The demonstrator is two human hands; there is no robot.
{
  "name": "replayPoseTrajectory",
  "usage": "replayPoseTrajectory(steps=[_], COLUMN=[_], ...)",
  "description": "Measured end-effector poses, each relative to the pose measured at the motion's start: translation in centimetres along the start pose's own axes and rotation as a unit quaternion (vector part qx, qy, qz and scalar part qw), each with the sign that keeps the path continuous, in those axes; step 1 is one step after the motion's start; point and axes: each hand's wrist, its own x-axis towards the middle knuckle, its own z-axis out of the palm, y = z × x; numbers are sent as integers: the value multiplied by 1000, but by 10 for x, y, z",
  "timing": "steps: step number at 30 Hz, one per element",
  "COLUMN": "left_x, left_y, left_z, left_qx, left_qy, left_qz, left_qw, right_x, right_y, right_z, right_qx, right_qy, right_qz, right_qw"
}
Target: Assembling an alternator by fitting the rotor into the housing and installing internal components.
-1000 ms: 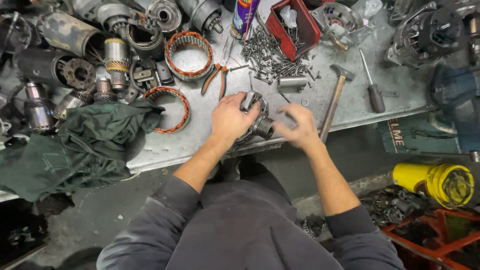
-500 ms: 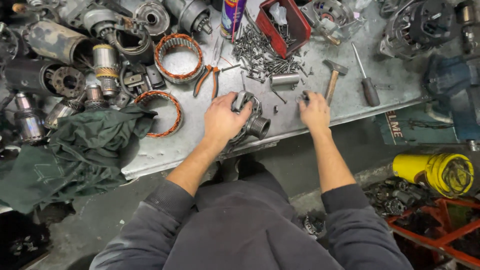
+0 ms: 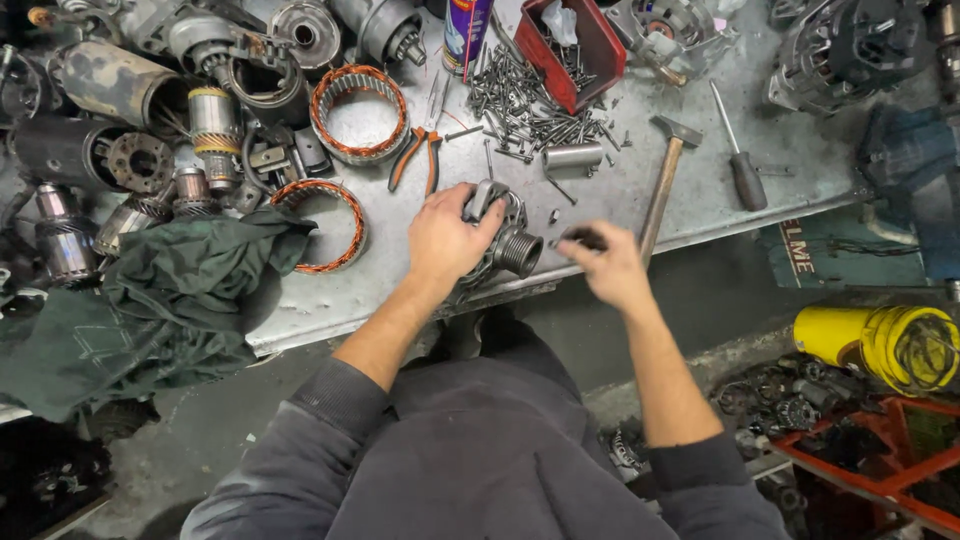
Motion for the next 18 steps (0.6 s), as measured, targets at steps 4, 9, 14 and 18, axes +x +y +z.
replayPoseTrajectory(steps=[4,9,14,18], left_x=[1,1,-2,0], left_y=[4,6,0,-1], left_z=[-3,-3,4,4], left_qx=[-2,-2,5,6], left_qy=[-2,-9,22,22], left_qz=[6,-3,10,7], left_qw=[1000,1000,1000,1000], right_x=[-20,-23,-32,-31], right_y=[-35,-24,-40,-29], right_z=[25,48,59,63], right_qx=[-56,-161,-150,-161], right_qy=[10,85,156,139], right_qz=[-98,-214,-152,-183], right_qw=[994,960,964,960])
